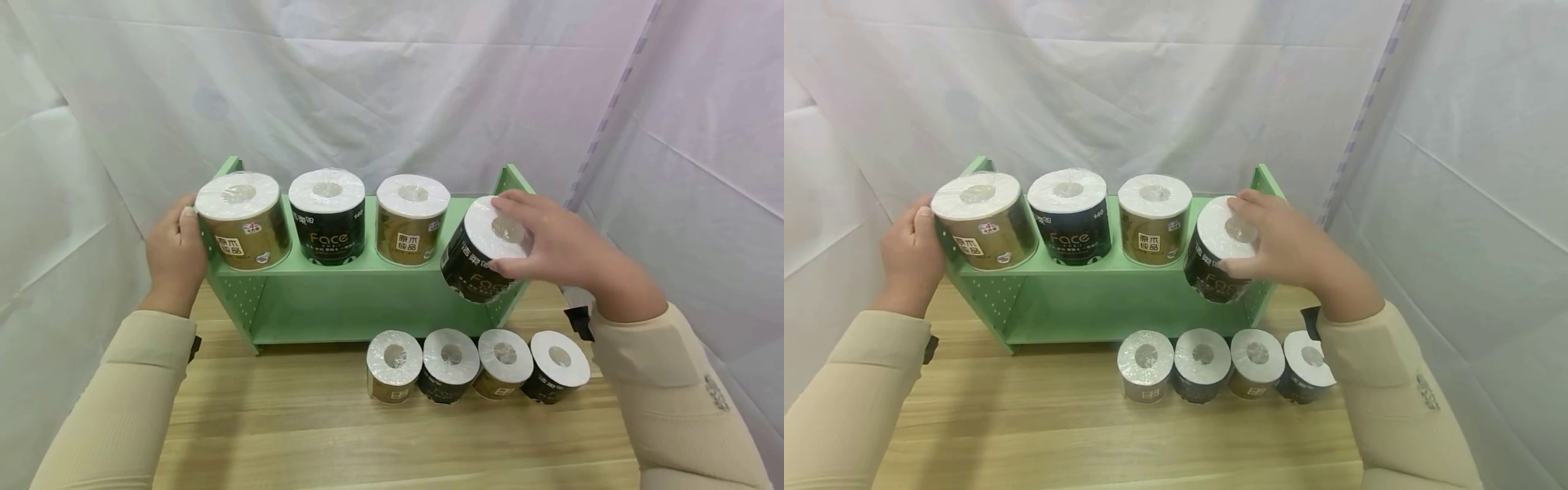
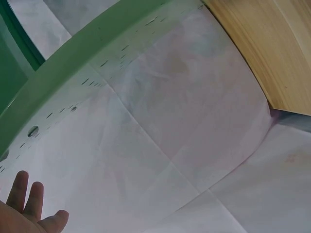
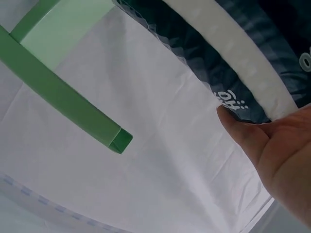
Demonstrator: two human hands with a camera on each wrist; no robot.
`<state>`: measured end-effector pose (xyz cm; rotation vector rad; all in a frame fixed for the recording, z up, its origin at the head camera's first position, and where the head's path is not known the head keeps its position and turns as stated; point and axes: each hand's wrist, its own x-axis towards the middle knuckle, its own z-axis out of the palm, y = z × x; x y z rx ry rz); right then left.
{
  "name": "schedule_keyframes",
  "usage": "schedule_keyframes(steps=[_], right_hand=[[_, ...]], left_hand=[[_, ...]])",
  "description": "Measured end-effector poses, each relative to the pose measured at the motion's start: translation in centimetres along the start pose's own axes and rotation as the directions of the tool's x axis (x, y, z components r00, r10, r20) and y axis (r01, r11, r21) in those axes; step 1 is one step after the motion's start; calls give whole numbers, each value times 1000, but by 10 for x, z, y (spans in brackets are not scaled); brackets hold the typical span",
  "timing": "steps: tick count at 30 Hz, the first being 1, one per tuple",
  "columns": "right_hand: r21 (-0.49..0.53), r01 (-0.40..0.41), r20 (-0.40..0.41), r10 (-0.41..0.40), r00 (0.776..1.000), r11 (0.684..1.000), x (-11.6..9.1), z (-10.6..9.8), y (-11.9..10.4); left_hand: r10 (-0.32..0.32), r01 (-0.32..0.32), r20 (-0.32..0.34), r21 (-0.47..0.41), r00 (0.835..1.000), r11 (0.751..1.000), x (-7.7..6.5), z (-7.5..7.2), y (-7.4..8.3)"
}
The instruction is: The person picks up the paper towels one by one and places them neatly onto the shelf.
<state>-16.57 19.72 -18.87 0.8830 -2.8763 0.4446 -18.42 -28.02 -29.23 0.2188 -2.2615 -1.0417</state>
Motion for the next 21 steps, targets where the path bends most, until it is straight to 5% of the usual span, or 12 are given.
schedule_keyframes(steps=[21], right_hand=[[-1,-26,21,26,999,1000,31,-6,22]], left_hand=[[19,-20,-27,-4,999,1000,0,1,0]])
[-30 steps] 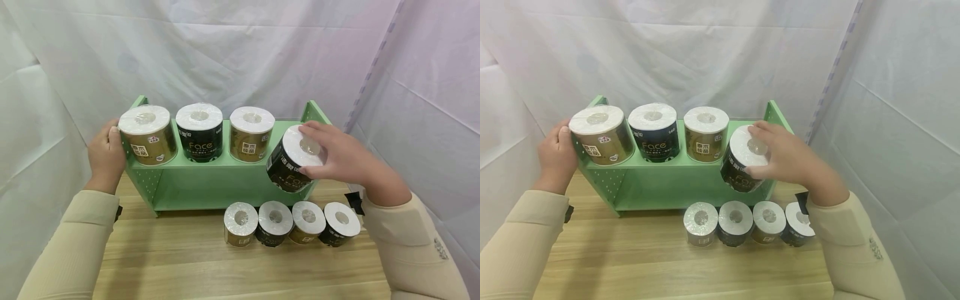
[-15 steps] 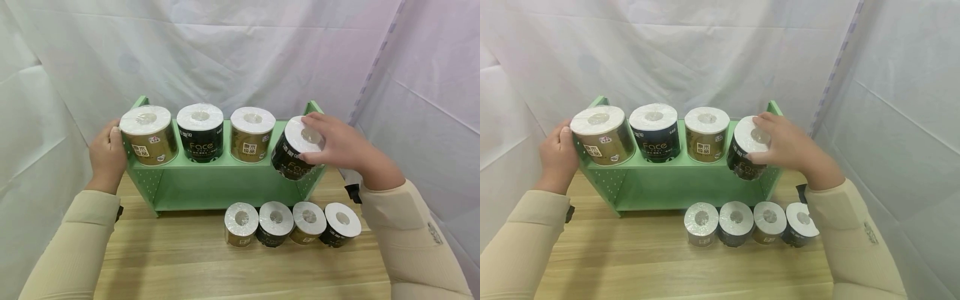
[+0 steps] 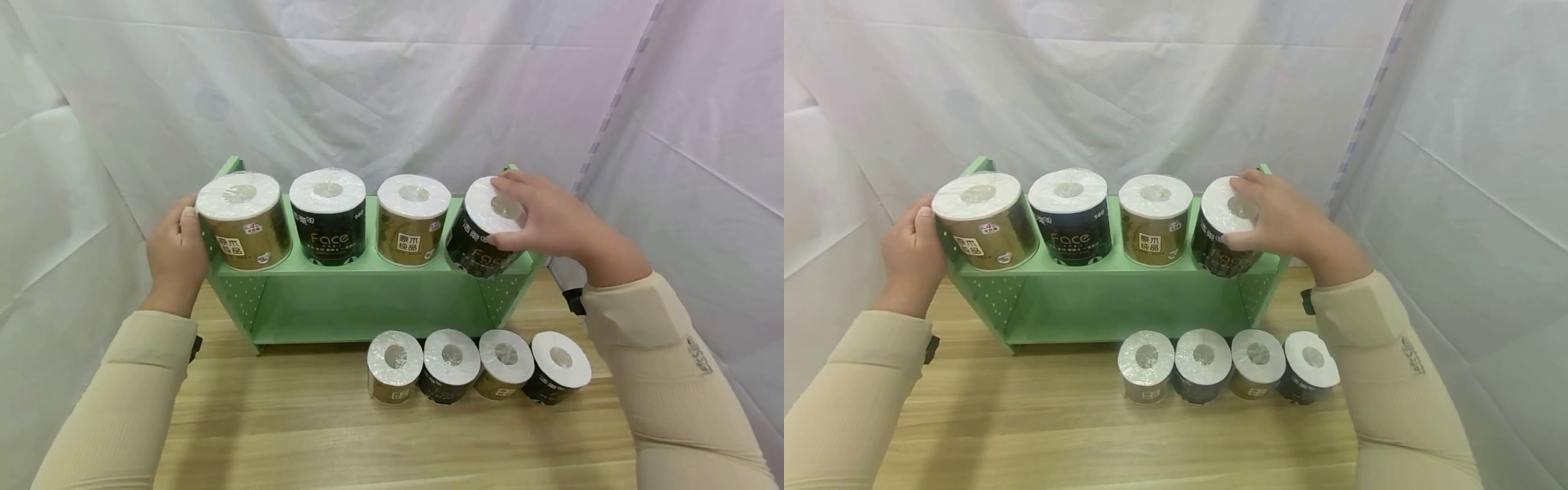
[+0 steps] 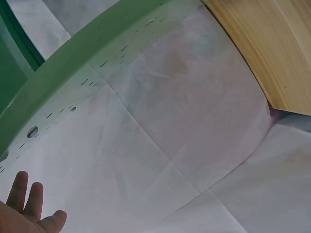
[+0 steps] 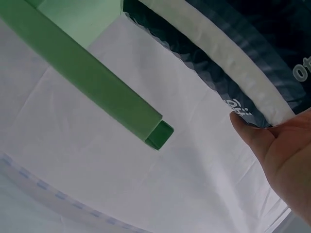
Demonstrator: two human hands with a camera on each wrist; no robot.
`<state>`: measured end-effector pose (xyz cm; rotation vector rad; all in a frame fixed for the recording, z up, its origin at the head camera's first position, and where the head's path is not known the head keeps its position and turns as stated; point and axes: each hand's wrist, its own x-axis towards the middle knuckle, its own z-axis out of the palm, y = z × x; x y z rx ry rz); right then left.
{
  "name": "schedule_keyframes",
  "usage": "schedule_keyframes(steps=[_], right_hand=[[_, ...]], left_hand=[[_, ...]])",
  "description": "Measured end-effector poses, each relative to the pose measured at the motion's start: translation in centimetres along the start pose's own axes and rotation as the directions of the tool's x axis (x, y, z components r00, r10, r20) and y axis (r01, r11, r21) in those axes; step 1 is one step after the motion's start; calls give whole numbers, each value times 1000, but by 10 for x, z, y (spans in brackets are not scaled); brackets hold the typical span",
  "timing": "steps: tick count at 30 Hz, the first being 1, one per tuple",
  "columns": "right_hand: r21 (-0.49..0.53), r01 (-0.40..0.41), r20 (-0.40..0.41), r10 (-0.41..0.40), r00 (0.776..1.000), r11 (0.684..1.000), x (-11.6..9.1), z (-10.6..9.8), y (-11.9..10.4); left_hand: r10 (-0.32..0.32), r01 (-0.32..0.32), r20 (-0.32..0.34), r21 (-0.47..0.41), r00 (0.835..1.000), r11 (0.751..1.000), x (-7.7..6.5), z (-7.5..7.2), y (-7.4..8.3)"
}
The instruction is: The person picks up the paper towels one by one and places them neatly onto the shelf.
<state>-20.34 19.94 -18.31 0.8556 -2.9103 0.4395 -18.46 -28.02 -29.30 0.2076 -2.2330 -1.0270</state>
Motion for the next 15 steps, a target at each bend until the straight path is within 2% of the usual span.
schedule_keyframes(steps=[15], right_hand=[[-11,-44,92,45,995,999,20,0,13]], left_hand=[[9,-9,-1,11,1000,1000,-1,0,1]])
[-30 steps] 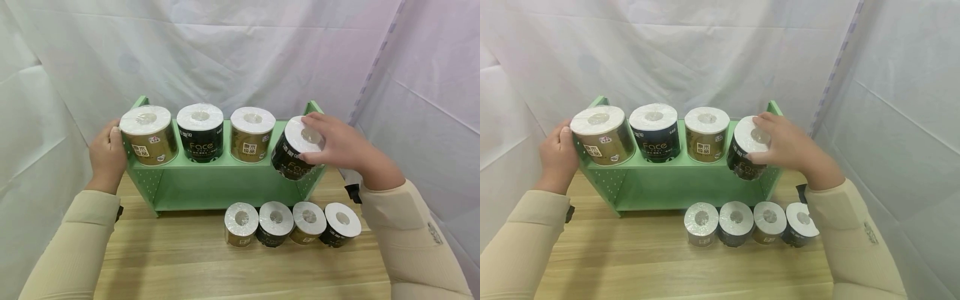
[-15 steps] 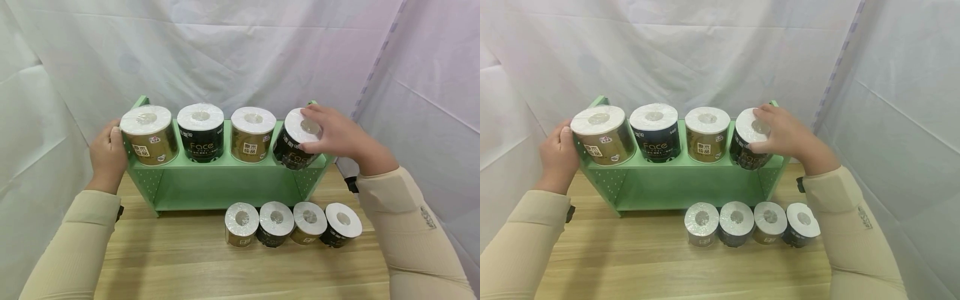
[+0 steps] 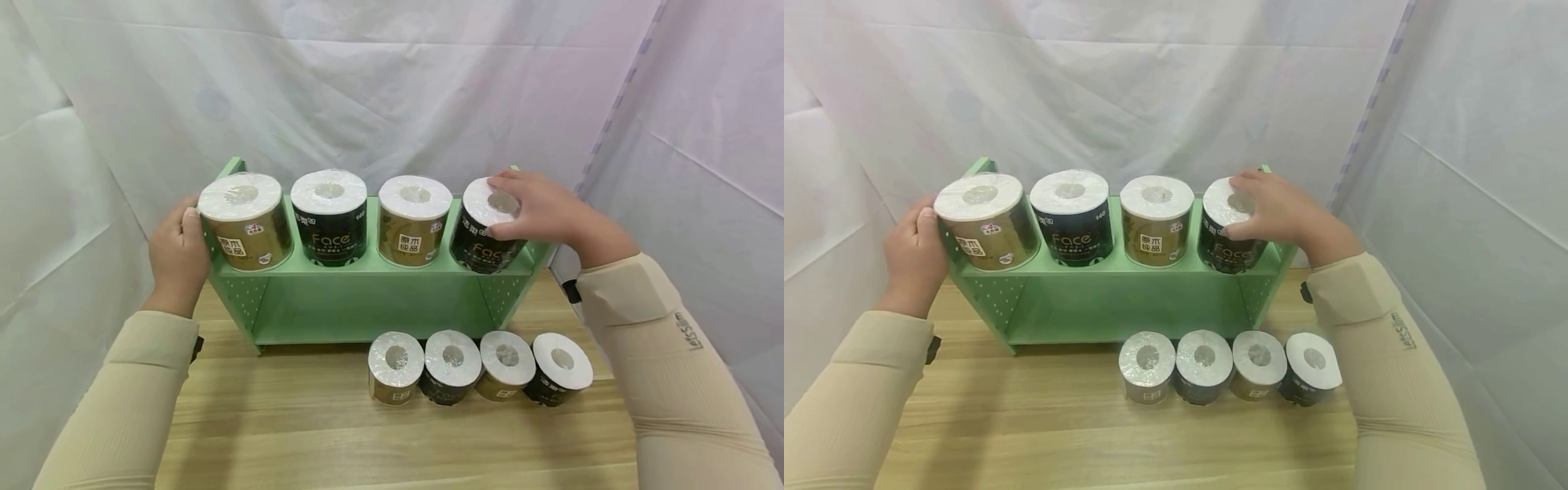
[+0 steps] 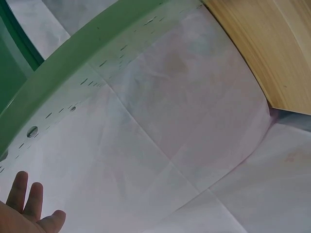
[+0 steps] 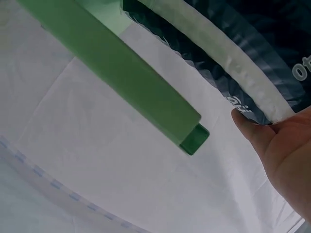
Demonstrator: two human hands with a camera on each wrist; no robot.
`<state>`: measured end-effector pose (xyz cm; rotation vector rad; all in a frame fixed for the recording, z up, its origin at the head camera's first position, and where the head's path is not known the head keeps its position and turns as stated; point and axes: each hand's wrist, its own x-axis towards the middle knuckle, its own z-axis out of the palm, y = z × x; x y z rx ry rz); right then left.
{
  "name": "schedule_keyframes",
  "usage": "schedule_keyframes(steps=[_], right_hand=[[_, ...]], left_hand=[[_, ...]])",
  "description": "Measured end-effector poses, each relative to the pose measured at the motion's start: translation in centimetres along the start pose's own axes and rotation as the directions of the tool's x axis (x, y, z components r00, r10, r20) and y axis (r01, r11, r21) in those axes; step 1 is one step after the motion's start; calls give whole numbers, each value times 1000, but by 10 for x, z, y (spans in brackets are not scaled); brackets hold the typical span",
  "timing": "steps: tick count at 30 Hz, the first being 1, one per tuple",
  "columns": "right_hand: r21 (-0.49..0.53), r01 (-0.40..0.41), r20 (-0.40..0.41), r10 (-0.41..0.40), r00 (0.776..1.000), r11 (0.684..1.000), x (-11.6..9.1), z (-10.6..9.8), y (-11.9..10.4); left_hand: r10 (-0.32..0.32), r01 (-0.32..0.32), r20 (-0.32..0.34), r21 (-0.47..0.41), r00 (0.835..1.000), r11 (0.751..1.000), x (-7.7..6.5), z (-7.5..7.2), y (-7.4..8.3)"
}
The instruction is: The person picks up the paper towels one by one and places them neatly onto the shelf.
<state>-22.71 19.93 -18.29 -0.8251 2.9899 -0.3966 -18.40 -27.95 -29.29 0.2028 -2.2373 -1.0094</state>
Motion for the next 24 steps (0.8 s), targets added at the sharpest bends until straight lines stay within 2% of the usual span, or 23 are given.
schedule_keyframes(steps=[10,24], right_hand=[[63,-11,71,7,997,998,12,-1,10],[113,-48,106,36,994,992,22,0,15]], left_hand=[[4,-4,-1,8,1000,1000,0,0,1],[-5,5,-6,-2,1000,1000,0,1,1]])
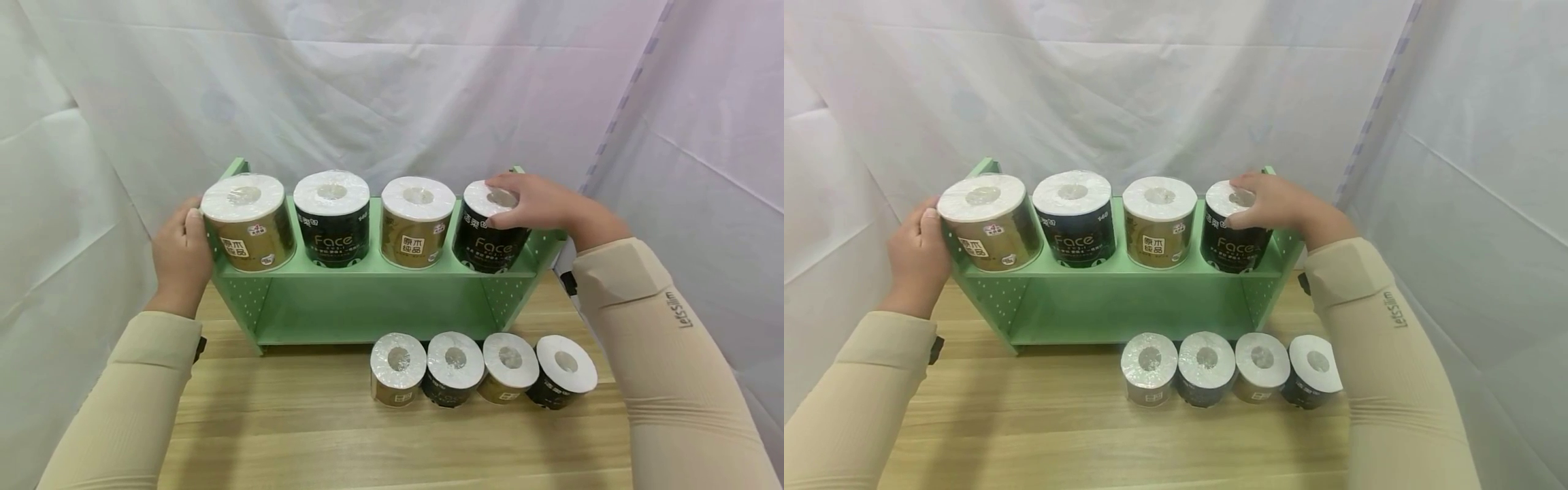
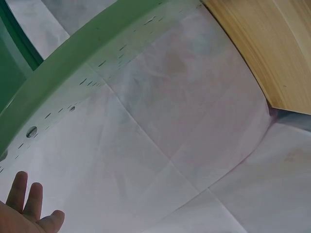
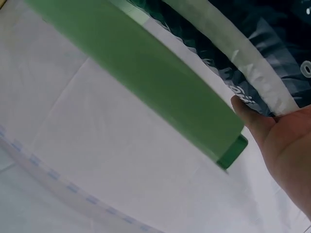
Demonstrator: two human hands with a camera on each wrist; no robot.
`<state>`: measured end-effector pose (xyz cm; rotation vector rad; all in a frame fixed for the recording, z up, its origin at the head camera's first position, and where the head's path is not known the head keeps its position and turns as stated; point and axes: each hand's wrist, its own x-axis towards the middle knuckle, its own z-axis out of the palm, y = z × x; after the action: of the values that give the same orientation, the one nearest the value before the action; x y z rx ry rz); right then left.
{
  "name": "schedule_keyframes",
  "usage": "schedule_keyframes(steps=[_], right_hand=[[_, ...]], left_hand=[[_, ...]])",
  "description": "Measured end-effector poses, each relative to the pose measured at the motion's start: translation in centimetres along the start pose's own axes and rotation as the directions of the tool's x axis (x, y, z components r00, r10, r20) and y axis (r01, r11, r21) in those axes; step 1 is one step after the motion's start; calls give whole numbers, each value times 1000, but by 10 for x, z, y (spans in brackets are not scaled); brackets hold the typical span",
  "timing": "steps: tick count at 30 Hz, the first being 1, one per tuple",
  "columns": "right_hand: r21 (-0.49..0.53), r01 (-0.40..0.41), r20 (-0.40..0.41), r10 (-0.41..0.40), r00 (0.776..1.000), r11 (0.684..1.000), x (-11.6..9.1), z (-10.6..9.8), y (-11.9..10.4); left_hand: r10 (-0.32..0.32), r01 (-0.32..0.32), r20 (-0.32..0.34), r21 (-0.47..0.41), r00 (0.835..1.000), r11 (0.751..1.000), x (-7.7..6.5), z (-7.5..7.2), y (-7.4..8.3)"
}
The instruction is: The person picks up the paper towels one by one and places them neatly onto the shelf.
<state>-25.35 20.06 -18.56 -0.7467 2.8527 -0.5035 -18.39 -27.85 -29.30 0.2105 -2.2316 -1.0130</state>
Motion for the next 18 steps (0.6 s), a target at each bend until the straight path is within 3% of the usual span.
schedule_keyframes(steps=[18], right_hand=[[23,26,38,-27,999,999,0,-5,2]], left_hand=[[-1,1,-3,-8,1000,1000,0,1,1]])
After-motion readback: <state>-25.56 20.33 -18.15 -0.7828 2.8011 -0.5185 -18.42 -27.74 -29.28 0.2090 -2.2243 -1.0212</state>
